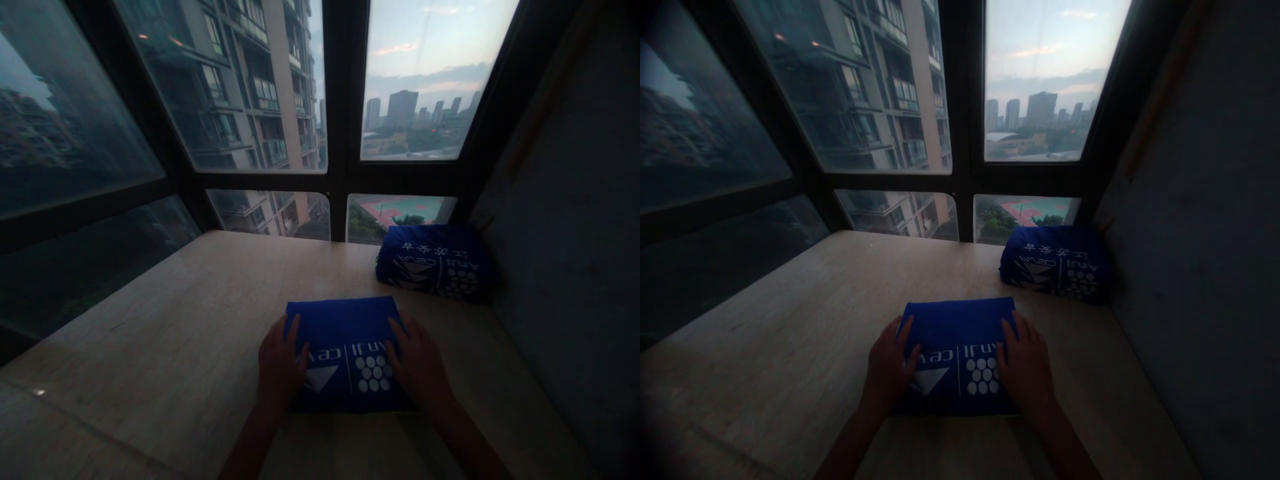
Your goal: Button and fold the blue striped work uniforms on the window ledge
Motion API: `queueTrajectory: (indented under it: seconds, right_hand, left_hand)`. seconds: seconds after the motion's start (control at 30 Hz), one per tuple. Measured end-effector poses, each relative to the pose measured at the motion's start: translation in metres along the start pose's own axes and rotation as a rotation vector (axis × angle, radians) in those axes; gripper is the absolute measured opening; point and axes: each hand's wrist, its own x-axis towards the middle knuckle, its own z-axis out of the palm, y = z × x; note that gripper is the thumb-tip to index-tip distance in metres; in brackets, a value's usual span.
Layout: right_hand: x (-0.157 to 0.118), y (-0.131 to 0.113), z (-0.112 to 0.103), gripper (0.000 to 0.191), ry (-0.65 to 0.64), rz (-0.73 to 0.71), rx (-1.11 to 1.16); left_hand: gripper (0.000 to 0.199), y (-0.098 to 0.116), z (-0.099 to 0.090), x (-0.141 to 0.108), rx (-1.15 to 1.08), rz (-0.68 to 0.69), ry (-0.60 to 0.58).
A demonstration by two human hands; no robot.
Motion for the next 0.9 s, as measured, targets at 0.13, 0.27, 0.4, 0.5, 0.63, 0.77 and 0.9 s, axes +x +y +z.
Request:
queueTrajectory:
  seconds: [0.13, 0.27, 0.4, 0.5, 0.63, 0.77, 0.9]
  right_hand:
    - [0.014, -0.031, 0.002, 0.051, -0.086, -0.116, 0.080]
    - [0.014, -0.033, 0.029, 0.050, -0.185, 0.001, 0.080]
    - [0.012, -0.023, 0.044, 0.051, -0.229, 0.035, 0.071]
    - [0.007, -0.021, 0.041, 0.051, -0.227, 0.023, 0.093]
    - [-0.013, -0.017, 0.033, 0.049, -0.193, -0.009, 0.147]
    - [-0.047, -0.004, 0.032, 0.044, -0.115, -0.010, 0.267]
    - [-0.078, 0.030, 0.026, 0.046, -0.010, 0.090, 0.409]
  left_hand:
    - [0.054, 0.042, 0.006, 0.015, 0.013, 0.293, -0.084]
    - [0.052, 0.057, 0.038, 0.020, -0.012, 0.326, -0.241]
    - [0.053, 0.052, 0.055, 0.018, -0.012, 0.319, -0.272]
    - [0.054, 0.051, 0.052, 0.012, -0.015, 0.310, -0.278]
    - [0.051, 0.054, 0.049, -0.013, -0.042, 0.294, -0.224]
    - [0.047, 0.054, 0.050, -0.049, -0.112, 0.234, -0.147]
    - [0.047, 0.025, 0.035, -0.078, -0.169, 0.044, -0.032]
